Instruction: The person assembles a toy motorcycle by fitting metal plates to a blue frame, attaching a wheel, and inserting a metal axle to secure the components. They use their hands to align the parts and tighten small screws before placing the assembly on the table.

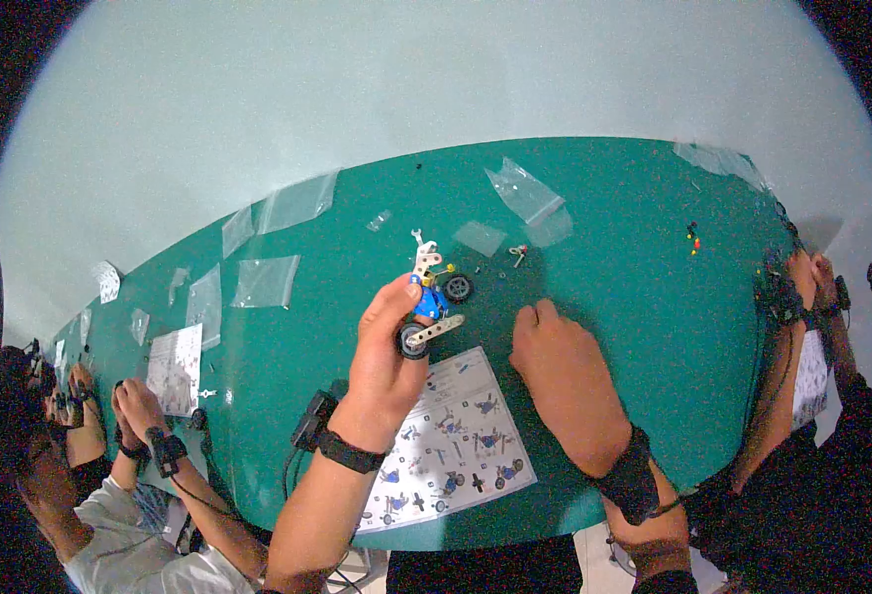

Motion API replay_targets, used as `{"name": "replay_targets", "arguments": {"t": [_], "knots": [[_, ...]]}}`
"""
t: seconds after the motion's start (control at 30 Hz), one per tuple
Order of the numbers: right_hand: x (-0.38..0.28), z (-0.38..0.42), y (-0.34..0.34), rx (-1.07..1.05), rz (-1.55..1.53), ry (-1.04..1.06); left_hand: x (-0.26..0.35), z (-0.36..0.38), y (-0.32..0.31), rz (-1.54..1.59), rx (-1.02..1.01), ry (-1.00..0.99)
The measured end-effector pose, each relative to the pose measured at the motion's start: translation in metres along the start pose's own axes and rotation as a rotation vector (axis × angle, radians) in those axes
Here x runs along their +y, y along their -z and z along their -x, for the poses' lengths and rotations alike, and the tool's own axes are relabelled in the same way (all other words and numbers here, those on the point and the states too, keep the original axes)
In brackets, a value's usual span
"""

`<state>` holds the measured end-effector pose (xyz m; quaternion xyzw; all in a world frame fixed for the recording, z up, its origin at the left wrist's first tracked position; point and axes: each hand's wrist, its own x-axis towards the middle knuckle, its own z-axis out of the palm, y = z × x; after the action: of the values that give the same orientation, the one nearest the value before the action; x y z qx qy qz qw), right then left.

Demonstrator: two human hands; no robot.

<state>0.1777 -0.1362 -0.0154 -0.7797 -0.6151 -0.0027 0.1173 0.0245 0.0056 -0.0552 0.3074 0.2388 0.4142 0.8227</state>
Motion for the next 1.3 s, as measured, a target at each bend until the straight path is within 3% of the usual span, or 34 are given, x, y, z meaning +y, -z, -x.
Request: {"name": "replay_targets", "arguments": {"t": [0.1, 0.3, 0.53, 0.6, 0.7, 0.9, 1.1, 1.2, 1.3], "knots": [[0.000, -0.002, -0.001, -0.004, -0.042, -0.009, 0.001, 0.000, 0.000, -0.010, 0.010, -0.008], [0.010, -0.007, -0.001, 0.086, -0.274, 0.180, 0.001, 0.004, -0.005, -0.072, 0.038, -0.032], [0.003, -0.016, 0.016, 0.101, -0.930, -0.006, 0.002, 0.007, -0.004, -0.273, 0.067, -0.169], [-0.004, -0.015, 0.025, 0.033, -1.191, -0.126, 0.005, 0.009, -0.008, -0.199, 0.049, -0.104], [-0.007, -0.015, 0.025, 0.079, -1.297, -0.097, 0.002, 0.010, -0.008, -0.175, 0.032, -0.060], [-0.013, -0.016, 0.013, 0.220, -1.174, -0.045, 0.000, 0.013, -0.011, -0.196, -0.005, -0.058], [-0.016, -0.018, 0.006, 0.175, -1.122, -0.063, 0.000, 0.013, -0.010, -0.205, 0.004, -0.079], [-0.021, -0.018, 0.012, 0.168, -1.083, -0.180, -0.002, 0.011, -0.009, -0.219, -0.005, -0.115], [-0.014, -0.017, -0.002, 0.201, -0.924, -0.109, -0.001, 0.014, -0.012, -0.339, -0.002, -0.204]]}}
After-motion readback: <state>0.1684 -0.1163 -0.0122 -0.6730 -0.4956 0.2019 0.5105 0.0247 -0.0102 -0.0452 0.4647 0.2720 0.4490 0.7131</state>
